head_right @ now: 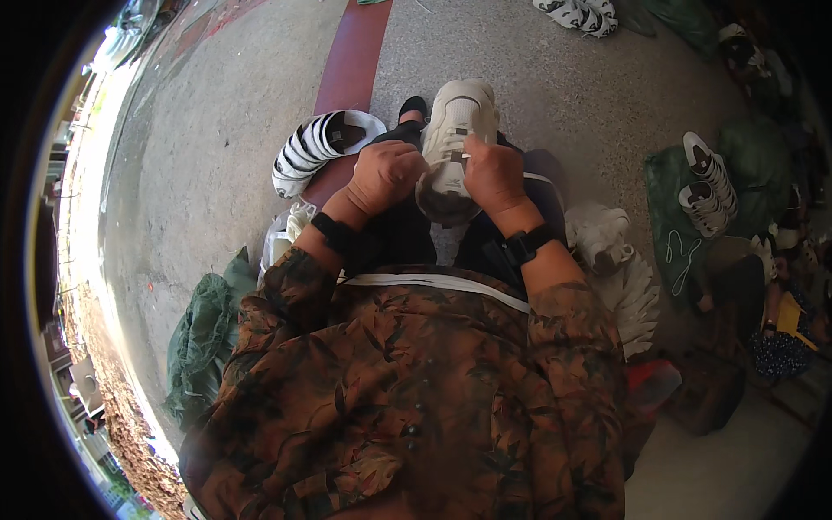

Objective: The person threads a white shoelace through the eyelets of a white sneaker held on their lap. They pull the lace tight and adjust the loops repeatedly to secure the lacing pattern.

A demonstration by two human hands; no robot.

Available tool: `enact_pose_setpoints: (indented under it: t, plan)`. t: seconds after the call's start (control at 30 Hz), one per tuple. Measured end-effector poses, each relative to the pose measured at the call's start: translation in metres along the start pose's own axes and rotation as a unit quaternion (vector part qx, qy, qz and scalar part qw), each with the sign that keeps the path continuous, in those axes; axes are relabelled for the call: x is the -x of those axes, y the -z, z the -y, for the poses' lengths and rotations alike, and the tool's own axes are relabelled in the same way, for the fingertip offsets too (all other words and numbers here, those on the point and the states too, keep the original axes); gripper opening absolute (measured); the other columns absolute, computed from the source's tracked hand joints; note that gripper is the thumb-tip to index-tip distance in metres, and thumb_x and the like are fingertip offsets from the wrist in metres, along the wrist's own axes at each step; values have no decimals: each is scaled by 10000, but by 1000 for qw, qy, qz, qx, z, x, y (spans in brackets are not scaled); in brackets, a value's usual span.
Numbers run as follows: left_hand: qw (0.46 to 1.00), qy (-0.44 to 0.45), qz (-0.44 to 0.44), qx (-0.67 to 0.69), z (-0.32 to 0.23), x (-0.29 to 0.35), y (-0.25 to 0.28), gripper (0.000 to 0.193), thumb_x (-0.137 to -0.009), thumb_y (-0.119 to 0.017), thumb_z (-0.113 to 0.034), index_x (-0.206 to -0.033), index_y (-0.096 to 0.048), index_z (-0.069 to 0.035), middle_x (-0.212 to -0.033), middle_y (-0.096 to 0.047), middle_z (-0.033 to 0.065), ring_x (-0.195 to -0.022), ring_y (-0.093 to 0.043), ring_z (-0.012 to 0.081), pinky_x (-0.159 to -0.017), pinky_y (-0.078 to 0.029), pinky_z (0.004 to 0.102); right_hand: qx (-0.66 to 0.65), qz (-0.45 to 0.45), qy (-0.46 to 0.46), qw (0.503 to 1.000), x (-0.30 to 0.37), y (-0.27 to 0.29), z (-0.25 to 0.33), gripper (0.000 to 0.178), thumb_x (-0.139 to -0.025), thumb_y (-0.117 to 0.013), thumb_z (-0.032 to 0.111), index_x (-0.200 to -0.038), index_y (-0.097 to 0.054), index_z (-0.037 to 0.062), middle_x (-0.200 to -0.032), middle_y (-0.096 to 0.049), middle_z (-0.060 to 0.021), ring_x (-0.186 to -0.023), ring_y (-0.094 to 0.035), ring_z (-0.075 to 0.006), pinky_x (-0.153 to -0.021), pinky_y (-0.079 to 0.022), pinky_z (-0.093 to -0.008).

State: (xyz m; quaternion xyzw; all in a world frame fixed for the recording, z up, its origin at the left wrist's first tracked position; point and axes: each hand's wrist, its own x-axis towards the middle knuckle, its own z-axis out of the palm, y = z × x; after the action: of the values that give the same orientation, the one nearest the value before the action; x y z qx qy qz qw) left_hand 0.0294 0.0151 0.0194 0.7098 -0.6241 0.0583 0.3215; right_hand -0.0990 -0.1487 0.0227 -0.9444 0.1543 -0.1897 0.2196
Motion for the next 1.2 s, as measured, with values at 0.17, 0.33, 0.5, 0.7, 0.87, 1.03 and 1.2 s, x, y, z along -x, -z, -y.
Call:
enact_pose_setpoints:
  t: [0.17, 0.33, 0.5, 0.7, 0.87, 1.03, 1.2]
  plan:
    - [990, 111, 7, 84, -4, -3, 6, 196, -691, -641, -145, -846, -547, -70, -843, -571, 105, -791, -591, 296, -681, -479, 398, -57, 40, -32, 997, -3, 6, -9, 115, -731, -583, 74, -844, -569, 83, -692, -612, -147, -664, -608, -373, -603, -475, -450]
    - [989, 132, 16, 69, -30, -18, -1, 271, -702, -640, -157, -920, -526, -42, -876, -568, 145, -855, -590, 321, -717, -483, 412, 56, 34, 54, 996, -2, 19, -3, 99, -742, -577, 85, -840, -569, 95, -646, -603, -155, -609, -603, -369, -550, -480, -459]
    - [982, 181, -6, 59, -22, -12, -23, 241, -713, -637, -151, -911, -532, -62, -872, -581, 143, -813, -595, 352, -699, -485, 418, 143, 37, 160, 976, 0, 28, -14, 104, -793, -546, 108, -890, -580, 114, -611, -591, -132, -588, -618, -331, -500, -482, -438]
    - [983, 167, -17, 75, -21, -11, -22, 193, -719, -636, -144, -877, -559, -64, -820, -587, 132, -773, -601, 346, -689, -489, 415, 158, 15, 210, 965, 1, 22, -36, 205, -771, -569, 60, -962, -622, 108, -535, -509, -83, -498, -569, -264, -441, -446, -378]
    - [987, 122, -31, 96, -21, -6, -12, 187, -701, -681, -184, -848, -617, -89, -747, -596, 88, -741, -614, 297, -657, -500, 390, 156, 51, 275, 947, 10, 31, -46, 244, -797, -559, 53, -1026, -620, 112, -517, -486, -71, -476, -559, -245, -432, -447, -362]
    - [996, 78, 38, -20, -10, -19, 7, 206, -717, -697, -248, -853, -647, -101, -745, -624, 56, -766, -626, 259, -664, -491, 380, 172, 60, 258, 949, 9, 36, -46, 257, -809, -546, 47, -1047, -614, 117, -532, -513, -78, -481, -567, -248, -442, -457, -359]
    - [962, 220, 118, 114, -6, -26, 0, 218, -714, -685, -231, -883, -666, -95, -781, -637, 83, -794, -634, 298, -686, -504, 374, 161, 70, 220, 960, 5, 33, -41, 243, -809, -534, 53, -1034, -602, 114, -563, -555, -101, -529, -596, -281, -470, -472, -387]
